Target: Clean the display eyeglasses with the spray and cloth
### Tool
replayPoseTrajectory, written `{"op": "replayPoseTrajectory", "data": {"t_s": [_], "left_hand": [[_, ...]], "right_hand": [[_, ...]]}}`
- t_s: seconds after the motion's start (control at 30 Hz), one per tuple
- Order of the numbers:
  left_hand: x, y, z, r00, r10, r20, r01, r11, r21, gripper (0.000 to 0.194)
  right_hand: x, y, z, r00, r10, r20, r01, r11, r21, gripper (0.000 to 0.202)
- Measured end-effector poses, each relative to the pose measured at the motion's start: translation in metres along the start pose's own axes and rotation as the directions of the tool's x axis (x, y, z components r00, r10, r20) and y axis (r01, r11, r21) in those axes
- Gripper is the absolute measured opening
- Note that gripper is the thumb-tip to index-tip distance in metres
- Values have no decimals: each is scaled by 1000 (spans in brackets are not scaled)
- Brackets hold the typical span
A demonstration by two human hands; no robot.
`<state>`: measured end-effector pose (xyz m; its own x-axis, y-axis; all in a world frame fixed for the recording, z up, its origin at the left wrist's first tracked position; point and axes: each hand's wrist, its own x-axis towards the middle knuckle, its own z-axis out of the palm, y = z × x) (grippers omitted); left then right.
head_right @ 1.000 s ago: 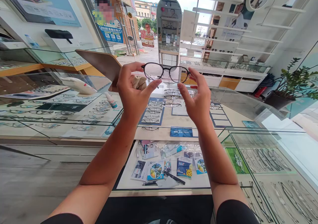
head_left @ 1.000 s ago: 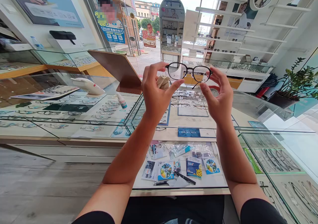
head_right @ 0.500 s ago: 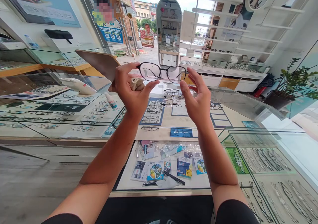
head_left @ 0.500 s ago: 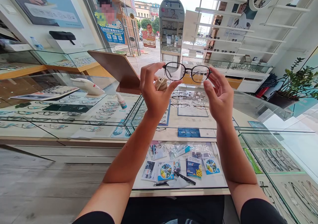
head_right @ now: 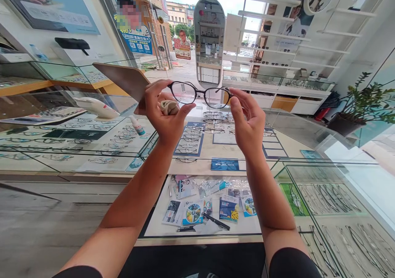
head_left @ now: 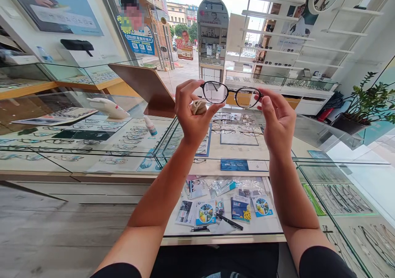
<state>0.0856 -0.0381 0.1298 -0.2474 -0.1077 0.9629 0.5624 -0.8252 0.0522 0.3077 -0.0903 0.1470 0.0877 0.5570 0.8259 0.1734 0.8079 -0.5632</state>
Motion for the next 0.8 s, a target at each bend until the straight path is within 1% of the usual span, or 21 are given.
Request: {"op": "replayPoseTrajectory", "data": {"t_s": [0.1,0.27,0.37,0.5,0.67,0.73,0.8], "left_hand": [[-1,-1,0,1000,-20,21,21,999,-25,60],[-5,-2,-1,986,-131,102,138,988,-65,63],[-7,0,0,976,-173,132,185,979,-88,62],[-9,5,3,950,-249,190,272,957,-102,59],[-12,5,2,920,-295,257,330,938,-104,59],[-11,2,0,912,-297,283,330,941,-74,59],[-8,-1,-3,913,-274,303,296,955,-29,60]], "right_hand": [[0,1,1,1000,13,-18,-12,999,45,32],[0,6,1,1000,2,19,-4,991,135,26],[1,7,0,997,57,56,-68,973,222,22],[2,2,0,986,138,90,-160,940,303,22],[4,0,1,976,201,85,-218,919,330,20],[4,2,-1,974,204,102,-226,929,292,20],[5,3,-3,980,175,97,-194,954,230,22]]}}
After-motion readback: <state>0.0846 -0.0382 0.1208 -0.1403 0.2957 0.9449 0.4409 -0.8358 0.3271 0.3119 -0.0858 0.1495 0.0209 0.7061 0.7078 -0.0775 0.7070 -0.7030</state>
